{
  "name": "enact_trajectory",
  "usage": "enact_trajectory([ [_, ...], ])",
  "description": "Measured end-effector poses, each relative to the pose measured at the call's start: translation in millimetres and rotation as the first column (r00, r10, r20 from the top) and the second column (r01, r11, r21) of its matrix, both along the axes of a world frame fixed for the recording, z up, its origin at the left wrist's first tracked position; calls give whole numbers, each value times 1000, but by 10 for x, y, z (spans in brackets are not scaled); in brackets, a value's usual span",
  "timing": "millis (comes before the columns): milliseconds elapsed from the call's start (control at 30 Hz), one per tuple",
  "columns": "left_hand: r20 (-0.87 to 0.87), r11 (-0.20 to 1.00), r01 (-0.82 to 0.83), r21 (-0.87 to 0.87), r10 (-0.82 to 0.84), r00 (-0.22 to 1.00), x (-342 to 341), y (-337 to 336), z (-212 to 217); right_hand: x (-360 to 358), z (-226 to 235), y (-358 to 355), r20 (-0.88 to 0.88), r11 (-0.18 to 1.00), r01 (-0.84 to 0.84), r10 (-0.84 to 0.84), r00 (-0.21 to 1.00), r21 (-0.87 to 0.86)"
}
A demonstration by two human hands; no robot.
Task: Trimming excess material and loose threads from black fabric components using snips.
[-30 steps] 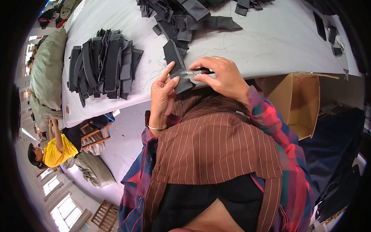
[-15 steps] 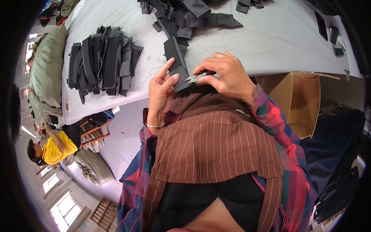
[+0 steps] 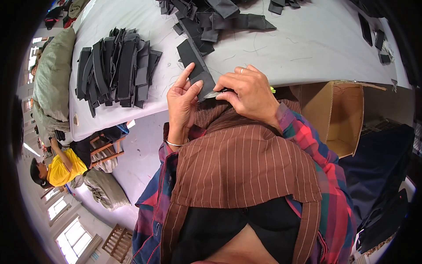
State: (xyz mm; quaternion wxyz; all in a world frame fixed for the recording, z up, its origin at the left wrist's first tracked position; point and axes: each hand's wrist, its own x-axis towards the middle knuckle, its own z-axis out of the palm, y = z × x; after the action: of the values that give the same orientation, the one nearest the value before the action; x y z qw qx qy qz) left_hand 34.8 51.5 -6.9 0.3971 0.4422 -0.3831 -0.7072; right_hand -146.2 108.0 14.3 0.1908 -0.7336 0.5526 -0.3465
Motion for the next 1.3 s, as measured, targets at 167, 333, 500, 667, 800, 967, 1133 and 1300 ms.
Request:
enact_trajectory([
  [167, -42, 999, 13, 43, -11, 999, -16, 4, 37, -40, -19, 20, 166, 994, 55, -70, 984, 93],
  [333, -81, 997, 3, 77, 3, 997, 53, -27, 37, -145, 84, 22, 46, 996, 92, -91, 995, -15],
  [500, -84, 997, 16, 70, -10, 996, 50, -17, 84, -171, 181, 36, -66, 996, 67, -71, 995, -63],
  [667, -73, 998, 21, 63, -16, 997, 49, 4, 100, -179, 226, 37, -144, 994, 39, -54, 988, -102],
  [800, -65, 998, 38, 50, -34, 997, 52, 13, 100, -216, 184, -1, -120, 988, -23, 4, 993, -152],
  [967, -84, 995, 50, 89, -43, 996, 44, 26, 62, -269, 129, -29, -78, 988, -87, 77, 994, -130],
  [1133, -125, 993, 47, 111, -33, 992, 56, 6, 31, -226, 100, -1, 23, 984, -167, 168, 985, -59],
  [1300, -135, 991, 49, 124, -32, 990, 83, -10, 20, -217, 158, -6, 95, 994, -82, 89, 992, -78],
])
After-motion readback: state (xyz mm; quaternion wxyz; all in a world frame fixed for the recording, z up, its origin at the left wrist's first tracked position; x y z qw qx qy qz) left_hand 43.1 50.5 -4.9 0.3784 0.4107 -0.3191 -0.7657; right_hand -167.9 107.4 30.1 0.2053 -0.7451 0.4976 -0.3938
